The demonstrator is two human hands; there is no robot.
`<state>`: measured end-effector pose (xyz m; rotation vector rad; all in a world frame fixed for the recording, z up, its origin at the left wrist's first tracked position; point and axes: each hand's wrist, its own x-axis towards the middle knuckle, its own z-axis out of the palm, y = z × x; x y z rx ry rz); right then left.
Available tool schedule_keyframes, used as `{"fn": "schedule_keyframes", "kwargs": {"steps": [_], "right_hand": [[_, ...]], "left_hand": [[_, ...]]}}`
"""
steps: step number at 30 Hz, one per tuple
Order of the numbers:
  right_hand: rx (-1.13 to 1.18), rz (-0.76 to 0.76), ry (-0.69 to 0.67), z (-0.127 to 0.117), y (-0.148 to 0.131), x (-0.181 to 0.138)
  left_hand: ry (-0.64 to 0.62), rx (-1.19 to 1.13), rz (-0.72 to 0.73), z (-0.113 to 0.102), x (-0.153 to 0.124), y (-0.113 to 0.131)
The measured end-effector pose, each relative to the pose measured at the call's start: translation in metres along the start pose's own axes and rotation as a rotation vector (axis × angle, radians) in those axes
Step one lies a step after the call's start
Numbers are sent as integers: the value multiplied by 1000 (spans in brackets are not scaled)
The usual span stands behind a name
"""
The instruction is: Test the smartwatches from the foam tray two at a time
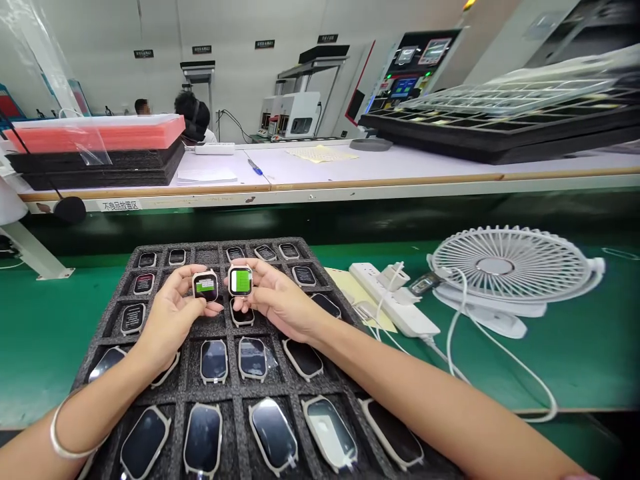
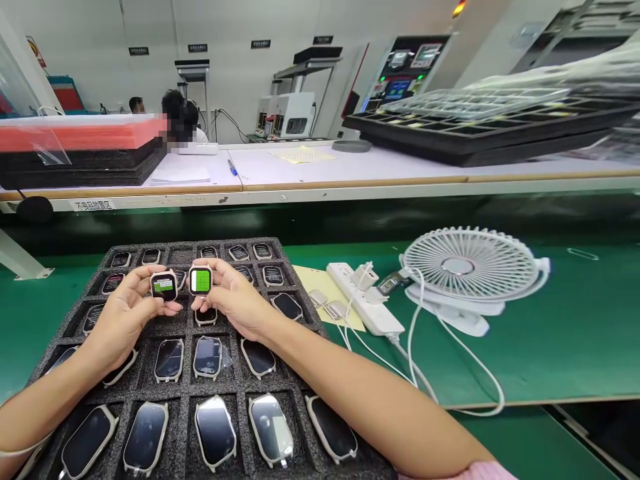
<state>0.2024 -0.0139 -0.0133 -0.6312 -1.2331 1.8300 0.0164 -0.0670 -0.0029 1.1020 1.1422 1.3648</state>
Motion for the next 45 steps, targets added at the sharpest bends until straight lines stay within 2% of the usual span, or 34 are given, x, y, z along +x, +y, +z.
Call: {"fn": "schedule_keyframes", "kwargs": {"steps": [10, 17, 28, 36, 45], "right_hand": [[-50, 11, 83, -3, 2, 4], [-60, -16, 45, -3, 3, 3], [-49, -29, 76, -1, 1, 3], [-60, -8, 163, -1, -1, 5], [-3, 3, 130, -2, -1, 5]], "left_hand": [[-25, -6, -38, 1, -3, 4], [-32, -14, -29, -1, -1, 4], [-20, -27, -35, -1, -2, 6], [-17, -33, -46, -2, -3, 5], [-6, -84, -66, -1, -3, 8]]}}
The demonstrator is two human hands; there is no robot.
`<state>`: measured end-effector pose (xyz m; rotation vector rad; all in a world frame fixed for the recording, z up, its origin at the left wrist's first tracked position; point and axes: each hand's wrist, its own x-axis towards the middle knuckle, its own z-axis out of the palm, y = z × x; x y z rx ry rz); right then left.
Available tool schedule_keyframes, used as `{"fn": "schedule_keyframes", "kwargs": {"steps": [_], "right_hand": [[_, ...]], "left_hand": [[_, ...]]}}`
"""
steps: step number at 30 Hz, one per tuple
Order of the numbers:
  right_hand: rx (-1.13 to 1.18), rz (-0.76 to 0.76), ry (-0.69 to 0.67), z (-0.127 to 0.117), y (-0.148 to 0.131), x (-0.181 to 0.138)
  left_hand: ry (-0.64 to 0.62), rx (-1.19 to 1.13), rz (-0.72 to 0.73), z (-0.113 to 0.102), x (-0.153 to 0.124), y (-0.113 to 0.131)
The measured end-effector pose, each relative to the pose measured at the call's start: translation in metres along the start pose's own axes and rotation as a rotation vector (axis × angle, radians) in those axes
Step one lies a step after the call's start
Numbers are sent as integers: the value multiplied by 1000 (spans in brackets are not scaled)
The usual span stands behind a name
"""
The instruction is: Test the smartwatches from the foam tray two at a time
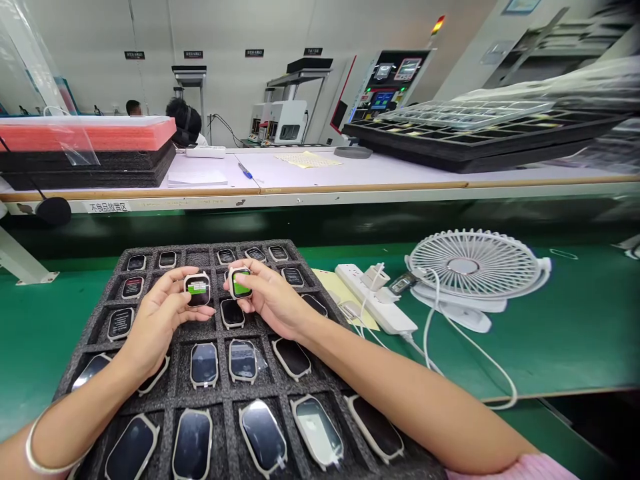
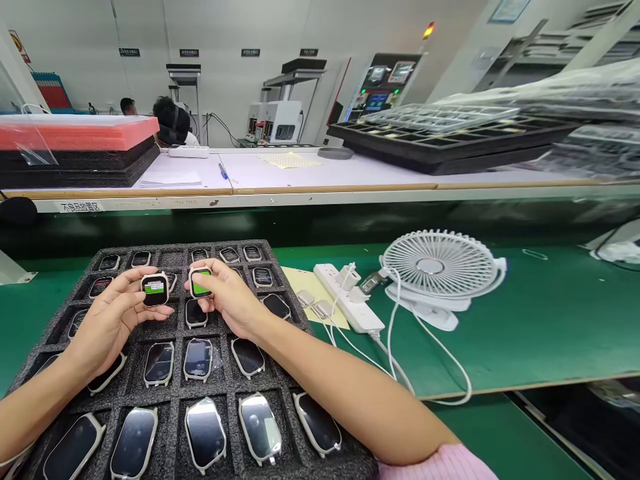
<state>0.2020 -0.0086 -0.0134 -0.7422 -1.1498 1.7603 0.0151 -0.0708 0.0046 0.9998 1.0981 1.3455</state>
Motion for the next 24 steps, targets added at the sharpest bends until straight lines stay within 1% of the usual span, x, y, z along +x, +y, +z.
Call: {"fn": "schedule_keyframes", "kwargs": {"steps": [5, 12, 19, 22, 24], "right_hand": [[-41, -1, -8, -1, 1, -1], [31, 19, -43, -1, -2, 0], [-40, 1, -18, -1, 1, -1], [-74, -9, -18, -1, 2, -1], [-37, 13, -46, -1, 1, 0]], "left_hand": [[2, -15, -7, 0, 0, 1], [7, -16, -1, 1, 1, 2], [2, -16, -4, 1, 1, 2], [28, 44, 24, -1, 1, 0], [49, 112, 59, -2, 1, -1]]}}
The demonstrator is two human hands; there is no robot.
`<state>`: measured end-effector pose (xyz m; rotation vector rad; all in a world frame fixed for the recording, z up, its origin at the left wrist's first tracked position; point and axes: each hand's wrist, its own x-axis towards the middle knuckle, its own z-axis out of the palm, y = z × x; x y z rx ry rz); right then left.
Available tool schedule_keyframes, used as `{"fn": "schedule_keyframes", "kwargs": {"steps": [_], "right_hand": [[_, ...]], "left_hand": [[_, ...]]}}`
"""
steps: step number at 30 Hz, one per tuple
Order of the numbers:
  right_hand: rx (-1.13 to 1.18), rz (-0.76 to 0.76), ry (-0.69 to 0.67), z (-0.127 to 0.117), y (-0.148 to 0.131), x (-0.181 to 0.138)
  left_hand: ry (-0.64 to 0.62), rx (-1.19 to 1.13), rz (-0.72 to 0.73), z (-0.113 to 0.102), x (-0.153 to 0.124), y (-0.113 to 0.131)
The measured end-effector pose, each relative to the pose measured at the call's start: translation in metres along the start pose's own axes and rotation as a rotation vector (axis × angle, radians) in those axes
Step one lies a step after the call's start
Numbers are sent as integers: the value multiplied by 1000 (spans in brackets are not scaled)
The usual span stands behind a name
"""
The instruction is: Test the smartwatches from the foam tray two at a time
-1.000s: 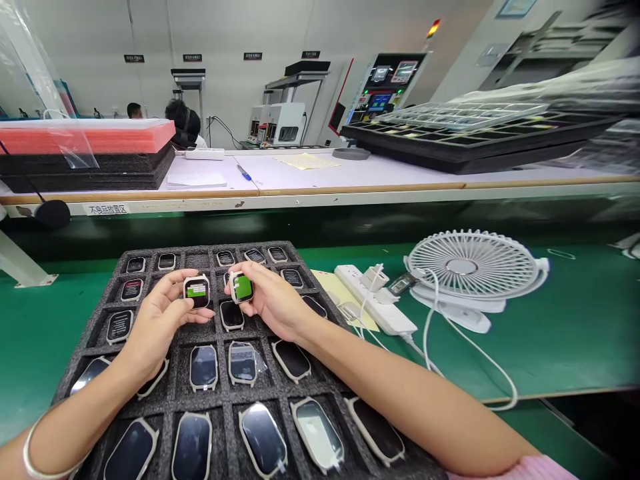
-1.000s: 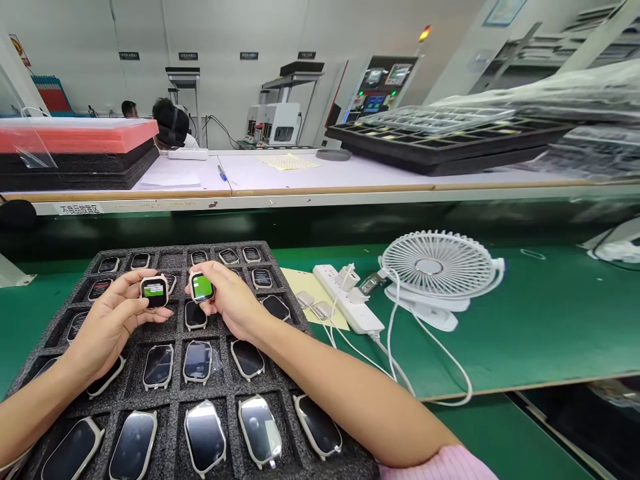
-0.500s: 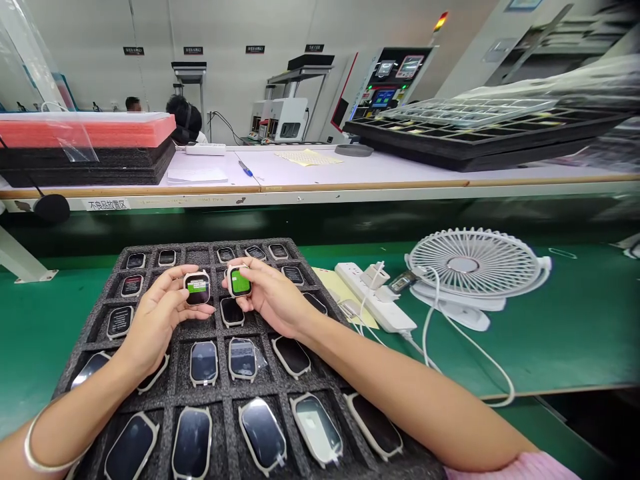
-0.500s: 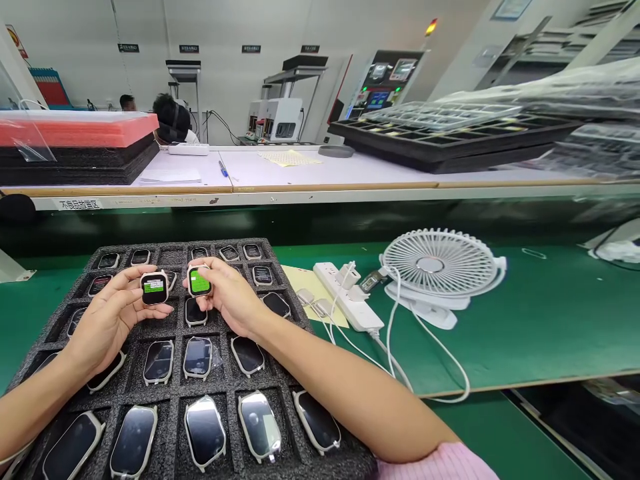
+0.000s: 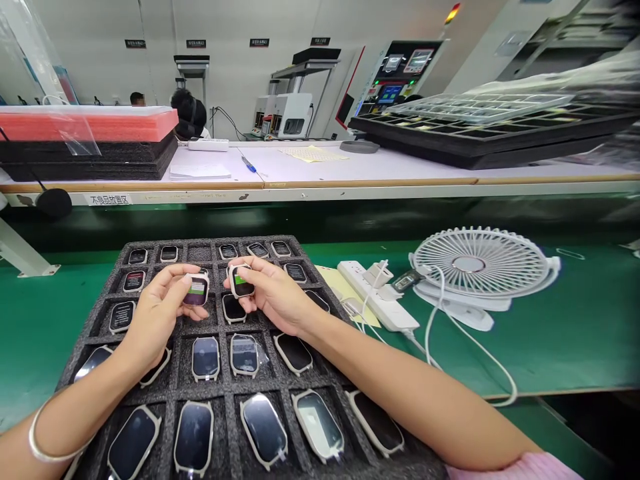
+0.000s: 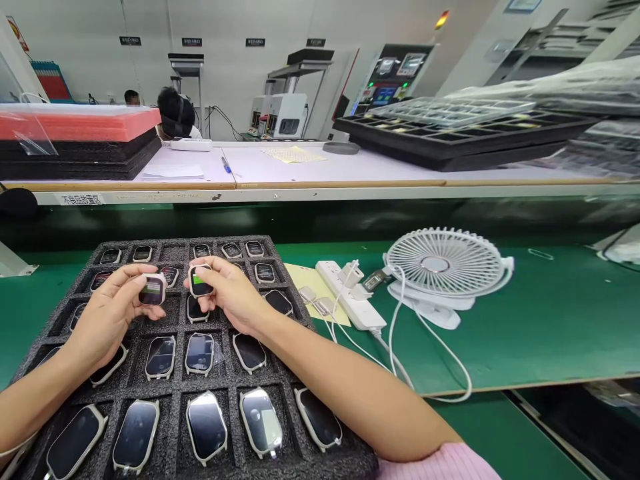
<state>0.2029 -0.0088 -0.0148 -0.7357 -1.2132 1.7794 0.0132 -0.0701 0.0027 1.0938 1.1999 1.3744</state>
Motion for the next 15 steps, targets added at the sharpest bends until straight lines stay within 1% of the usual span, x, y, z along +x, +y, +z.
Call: {"fn": "schedule_keyframes", "kwargs": {"steps": [4, 7, 9, 12, 15], "right_hand": [[92, 29, -72, 0, -3, -1], [100, 35, -94, 2, -4, -3], [65, 27, -104, 4, -4, -5], [-26, -5, -155, 6, -4, -5], [-167, -14, -230, 8, -7, -3]], "left_hand": [[11, 73, 59, -1, 2, -5], [-19, 47, 75, 0, 4, -9], [-44, 17, 81, 0, 5, -9], [-56, 17, 63, -1, 6, 1], [-84, 56, 64, -11, 8, 21]]}}
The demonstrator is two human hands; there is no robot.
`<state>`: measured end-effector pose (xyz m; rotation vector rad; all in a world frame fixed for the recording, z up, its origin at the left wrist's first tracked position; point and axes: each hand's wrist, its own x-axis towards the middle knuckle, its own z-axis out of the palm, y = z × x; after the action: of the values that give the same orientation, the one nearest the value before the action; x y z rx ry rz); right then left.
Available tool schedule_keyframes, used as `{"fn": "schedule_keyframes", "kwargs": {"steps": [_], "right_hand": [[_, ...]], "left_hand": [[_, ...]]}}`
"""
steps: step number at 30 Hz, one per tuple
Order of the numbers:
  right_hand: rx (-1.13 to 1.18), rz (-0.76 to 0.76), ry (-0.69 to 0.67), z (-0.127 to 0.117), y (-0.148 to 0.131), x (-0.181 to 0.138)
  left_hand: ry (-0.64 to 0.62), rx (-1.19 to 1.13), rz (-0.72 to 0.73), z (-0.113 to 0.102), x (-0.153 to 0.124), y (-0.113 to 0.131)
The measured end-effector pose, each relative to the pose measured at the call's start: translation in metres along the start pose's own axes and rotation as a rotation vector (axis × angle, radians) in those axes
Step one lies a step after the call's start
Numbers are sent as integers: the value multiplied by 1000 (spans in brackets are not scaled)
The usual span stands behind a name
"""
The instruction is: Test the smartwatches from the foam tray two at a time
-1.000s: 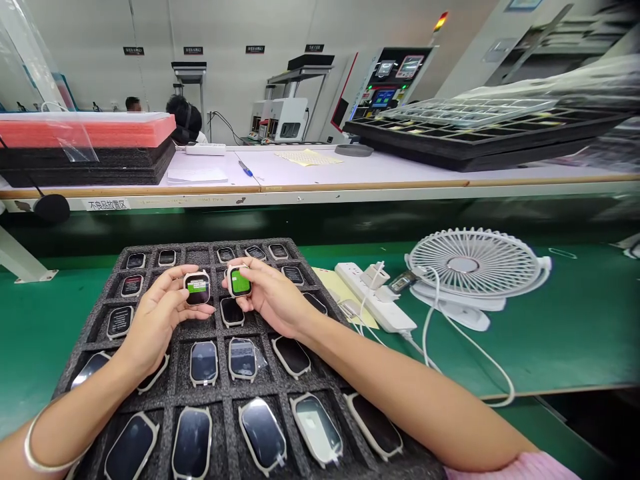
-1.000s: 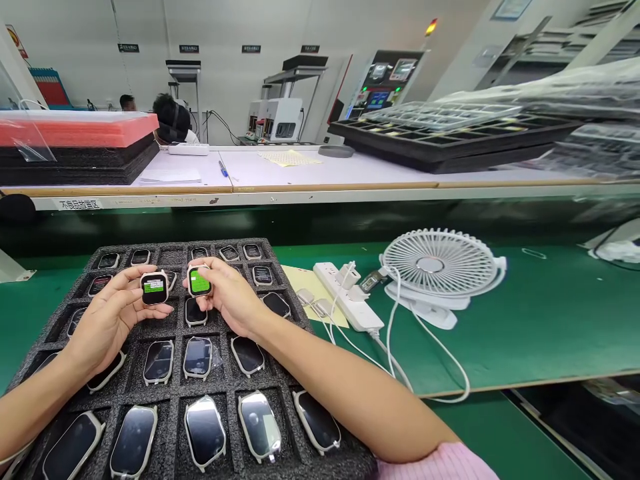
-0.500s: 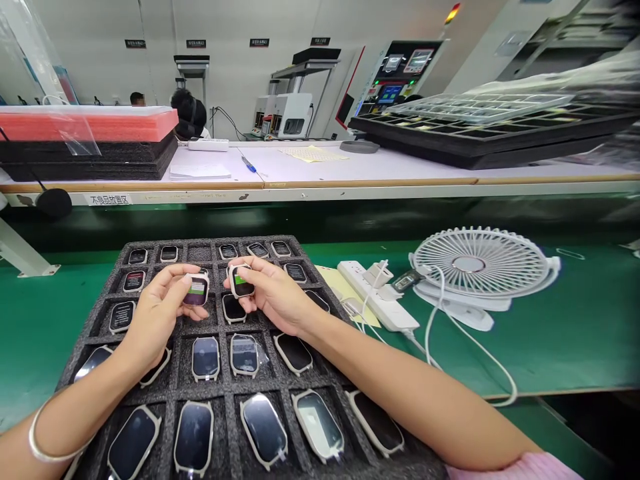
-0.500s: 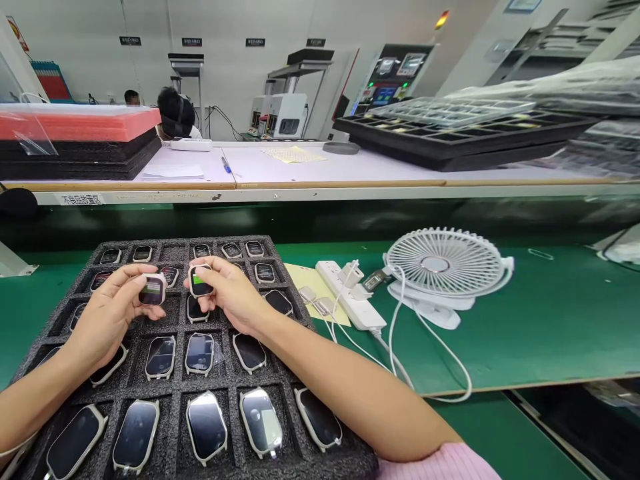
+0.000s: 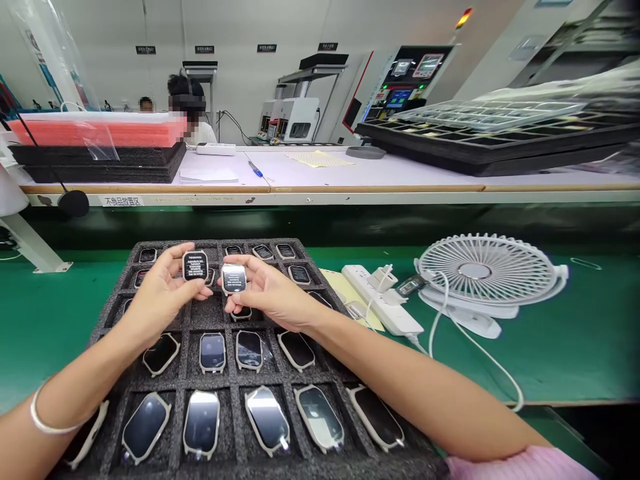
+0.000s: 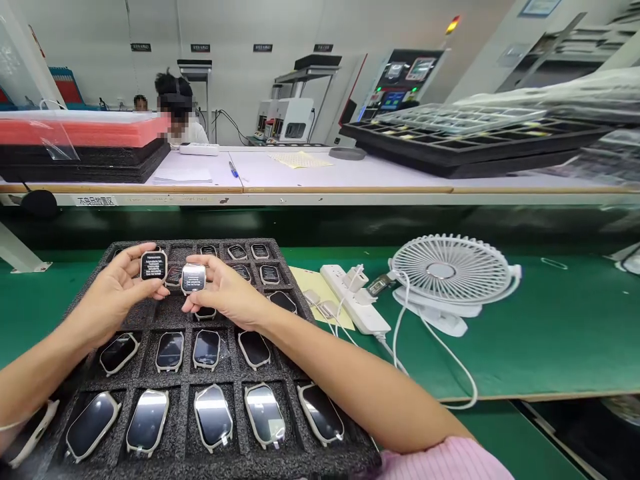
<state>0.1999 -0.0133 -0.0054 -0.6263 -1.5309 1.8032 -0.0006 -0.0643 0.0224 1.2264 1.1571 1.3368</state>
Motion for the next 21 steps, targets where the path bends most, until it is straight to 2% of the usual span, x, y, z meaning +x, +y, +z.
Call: {"fn": "schedule_keyframes", "kwargs": {"steps": [2, 4, 6, 9, 13, 16, 19, 21], "right_hand": [[-218, -55, -18, 0, -3, 2], [-577, -197, -1, 1, -4, 5], [-963, -322, 18, 5, -3, 9], [-1305, -310, -12, 18, 5, 15], [-1408, -235, -67, 25, 7, 19], [-1365, -334, -4, 4, -14, 9], [-1248, -483, 181, -29, -47, -11], [-1293, -409, 252, -44, -62, -25]], "left_hand": [[-57, 69, 14, -14, 0, 11], [-116, 204, 37, -31, -1, 14], [-148, 426, 77, -48, -3, 7], [-153, 841, 207, -69, -8, -15], [-142, 1301, 315, -82, -14, -32], [-178, 1480, 408, -81, -16, -22], [-169, 1475, 527, -60, -10, -6], [-225, 1434, 575, -33, 0, -2]]}}
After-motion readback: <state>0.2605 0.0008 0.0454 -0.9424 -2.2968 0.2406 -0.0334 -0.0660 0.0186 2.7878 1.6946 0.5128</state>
